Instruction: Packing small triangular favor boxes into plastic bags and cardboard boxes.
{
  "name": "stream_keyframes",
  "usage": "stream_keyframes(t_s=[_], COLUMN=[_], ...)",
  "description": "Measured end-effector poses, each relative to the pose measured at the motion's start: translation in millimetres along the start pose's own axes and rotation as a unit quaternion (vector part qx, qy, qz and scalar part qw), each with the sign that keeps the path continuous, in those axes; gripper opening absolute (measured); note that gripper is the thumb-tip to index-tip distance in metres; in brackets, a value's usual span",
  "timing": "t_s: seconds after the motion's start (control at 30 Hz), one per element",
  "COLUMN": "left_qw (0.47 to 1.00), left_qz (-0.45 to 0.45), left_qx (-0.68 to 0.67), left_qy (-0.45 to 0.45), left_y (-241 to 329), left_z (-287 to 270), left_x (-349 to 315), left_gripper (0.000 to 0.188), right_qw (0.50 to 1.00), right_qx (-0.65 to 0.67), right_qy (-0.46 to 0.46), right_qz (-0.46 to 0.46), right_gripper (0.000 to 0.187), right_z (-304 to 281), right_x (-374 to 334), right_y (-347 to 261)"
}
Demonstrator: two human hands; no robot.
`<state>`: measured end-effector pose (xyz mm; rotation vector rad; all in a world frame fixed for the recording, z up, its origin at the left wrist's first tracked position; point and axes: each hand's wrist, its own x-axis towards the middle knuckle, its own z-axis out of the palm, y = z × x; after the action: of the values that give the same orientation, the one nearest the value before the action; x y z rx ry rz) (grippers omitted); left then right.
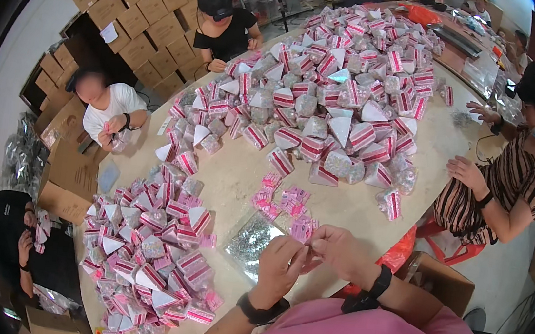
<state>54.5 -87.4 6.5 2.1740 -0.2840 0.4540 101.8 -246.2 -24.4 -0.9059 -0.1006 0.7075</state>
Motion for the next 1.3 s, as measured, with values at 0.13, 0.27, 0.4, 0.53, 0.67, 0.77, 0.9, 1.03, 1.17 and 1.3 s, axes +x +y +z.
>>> stream_keyframes(t_s=[0.13, 0.27, 0.4, 0.53, 0.67, 0.77, 0.9, 1.03, 1.17, 1.3], left_qw=[0.998, 1.000, 0.955, 0.905, 0.910, 0.913, 0.932, 0.968, 0.980, 0.983], left_qz=[0.005, 0.002, -0.114, -0.149, -0.133, -0.141, -0.162, -0.142, -0.144, -0.151], left_qx=[-0.001, -0.018, -0.227, -0.272, -0.265, -0.257, -0.223, -0.122, -0.094, -0.081], left_qy=[0.058, 0.015, -0.157, -0.292, -0.290, -0.283, -0.236, -0.164, -0.099, -0.063], left_y=[5, -6, -4, -16, -15, -12, -10, -15, -15, -15], left_z=[5, -1, -20, -30, -32, -34, -32, -27, -19, -11], left_x=[-2, -7, 7, 2, -6, -11, -23, -40, -45, -46], left_gripper=[0.006, 0.014, 0.045, 0.058, 0.056, 0.052, 0.038, 0.016, 0.010, 0.013], right_qw=[0.999, 0.997, 0.984, 0.979, 0.978, 0.974, 0.974, 0.977, 0.979, 0.991], right_qx=[-0.016, -0.061, -0.124, -0.131, -0.124, -0.140, -0.121, -0.119, -0.096, -0.054], right_qy=[-0.038, -0.042, -0.088, -0.098, -0.085, -0.074, -0.084, -0.061, -0.087, -0.038], right_qz=[0.017, 0.029, 0.094, 0.120, 0.143, 0.163, 0.170, 0.168, 0.159, 0.112], right_gripper=[0.012, 0.012, 0.014, 0.015, 0.016, 0.017, 0.020, 0.022, 0.016, 0.009], right_z=[2, 0, 4, 8, 7, 6, -2, 0, 8, 22], right_x=[-2, -4, -8, -11, -14, -17, -17, -18, -19, -16], right_y=[2, 3, -7, -8, -3, 2, 20, 22, 18, 19])
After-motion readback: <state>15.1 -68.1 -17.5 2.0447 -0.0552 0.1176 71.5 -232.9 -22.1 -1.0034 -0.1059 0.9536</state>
